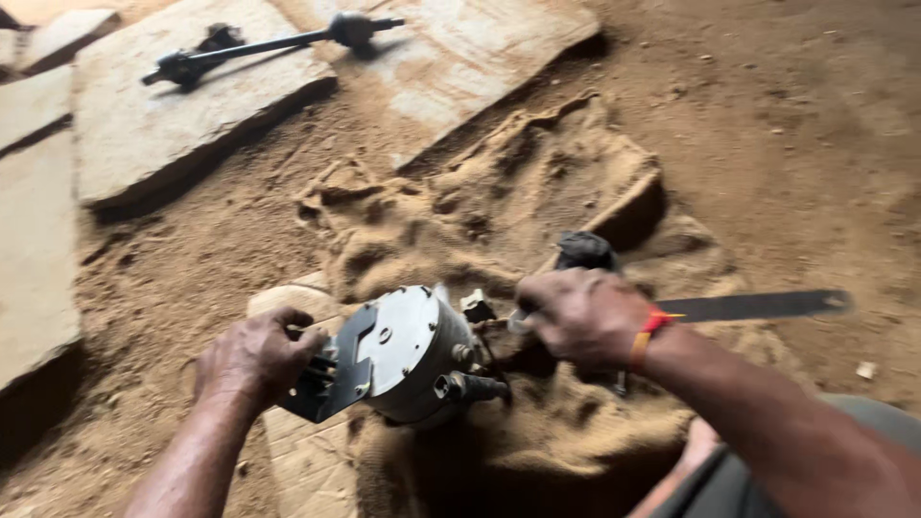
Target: The person is sitting on the ground and working on a mechanical part, likely a starter motor. They use a rag to wipe the surface and a metal tool to scrape or adjust components on the part.
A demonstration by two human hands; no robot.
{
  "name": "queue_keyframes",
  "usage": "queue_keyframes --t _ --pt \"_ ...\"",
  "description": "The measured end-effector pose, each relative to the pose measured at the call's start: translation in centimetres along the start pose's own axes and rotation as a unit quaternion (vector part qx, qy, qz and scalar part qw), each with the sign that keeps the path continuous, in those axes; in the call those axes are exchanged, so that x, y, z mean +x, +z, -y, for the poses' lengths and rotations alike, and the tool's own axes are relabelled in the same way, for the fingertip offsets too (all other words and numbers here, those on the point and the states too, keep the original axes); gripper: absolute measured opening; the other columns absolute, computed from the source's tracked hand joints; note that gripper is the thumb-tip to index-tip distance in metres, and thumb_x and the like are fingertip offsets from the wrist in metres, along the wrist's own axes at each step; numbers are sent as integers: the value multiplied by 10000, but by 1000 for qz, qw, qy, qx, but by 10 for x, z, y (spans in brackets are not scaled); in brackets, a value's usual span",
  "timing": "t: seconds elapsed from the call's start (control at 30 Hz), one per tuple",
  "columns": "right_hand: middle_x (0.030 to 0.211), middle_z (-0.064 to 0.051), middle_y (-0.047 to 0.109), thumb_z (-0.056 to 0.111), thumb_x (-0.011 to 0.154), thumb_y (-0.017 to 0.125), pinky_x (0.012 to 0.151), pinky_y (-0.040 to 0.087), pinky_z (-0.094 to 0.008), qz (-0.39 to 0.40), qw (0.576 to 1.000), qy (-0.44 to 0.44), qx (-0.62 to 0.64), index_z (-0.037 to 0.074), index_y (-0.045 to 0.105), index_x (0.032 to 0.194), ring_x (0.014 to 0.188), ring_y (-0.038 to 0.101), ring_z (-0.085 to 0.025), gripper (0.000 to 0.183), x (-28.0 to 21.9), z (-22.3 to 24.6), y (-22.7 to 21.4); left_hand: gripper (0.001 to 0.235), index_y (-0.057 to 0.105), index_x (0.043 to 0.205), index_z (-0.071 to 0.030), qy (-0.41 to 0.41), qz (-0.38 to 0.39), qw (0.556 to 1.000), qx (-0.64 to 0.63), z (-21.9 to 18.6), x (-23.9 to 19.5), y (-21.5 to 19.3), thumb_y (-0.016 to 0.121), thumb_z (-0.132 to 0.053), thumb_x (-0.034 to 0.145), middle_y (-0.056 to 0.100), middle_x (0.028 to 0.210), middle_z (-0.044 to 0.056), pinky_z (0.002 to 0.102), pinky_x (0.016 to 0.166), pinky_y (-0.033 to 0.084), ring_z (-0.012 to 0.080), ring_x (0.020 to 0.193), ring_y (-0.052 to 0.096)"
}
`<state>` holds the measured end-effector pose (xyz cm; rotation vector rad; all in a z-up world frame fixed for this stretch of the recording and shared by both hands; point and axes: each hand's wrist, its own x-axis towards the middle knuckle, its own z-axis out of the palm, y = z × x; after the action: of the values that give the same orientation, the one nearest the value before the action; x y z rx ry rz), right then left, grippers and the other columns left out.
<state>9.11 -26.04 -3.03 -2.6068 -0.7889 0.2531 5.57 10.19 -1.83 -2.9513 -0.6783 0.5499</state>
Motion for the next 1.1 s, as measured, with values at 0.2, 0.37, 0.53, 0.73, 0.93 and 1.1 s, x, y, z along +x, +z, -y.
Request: queue_keyframes --t 0.2,0.37,0.53,0.73,0.93,1.1 --pt "1082 -173 714 240 855 589 878 562 -488 208 971 11 -115 128 704 1101 1045 684 -377 295 -2 -8 62 559 678 1325 -517 -3 34 999 21 -20 -14 -9 508 -776 860 783 1226 -24 419 932 578 243 1127 740" --pt "1072 -152 747 169 734 693 868 578 -443 331 931 35 -151 110 776 1010 1063 706 -327 293 -8 -18 81 589 634 1378 -501 21 56 998 26 -17 -10 -9 562 -757 852 791 1224 -53 360 902 575 189 1096 752" --pt "1087 -143 735 242 746 735 855 565 -444 369 910 75 -174 122 748 1045 1040 706 -313 323 -3 -44 85 519 540 1469 -467 -2 82 996 25 -23 -2 0 530 -620 973 791 1211 -38 300 731 604 153 943 793" --pt "1180 -182 658 344 816 725 896 540 -471 424 880 142 -160 85 668 1156 1090 665 -334 431 -14 -64 93 524 519 1483 -411 14 57 998 36 -18 -1 7 503 -619 1002 777 1191 8 308 656 601 175 873 776" --pt "1292 -216 579 356 871 678 947 515 -498 96 946 274 -143 103 596 1289 1137 631 -370 495 22 -106 80 482 565 1460 -407 12 51 999 12 -17 -4 2 542 -567 1006 800 1154 22 320 716 610 172 899 769" --pt "1218 -187 676 176 790 637 993 531 -501 -14 963 229 -139 164 680 1211 1174 645 -375 424 33 -130 87 456 564 1444 -443 -8 35 999 32 -22 -14 -5 546 -576 1008 750 1196 45 344 779 587 197 947 725"
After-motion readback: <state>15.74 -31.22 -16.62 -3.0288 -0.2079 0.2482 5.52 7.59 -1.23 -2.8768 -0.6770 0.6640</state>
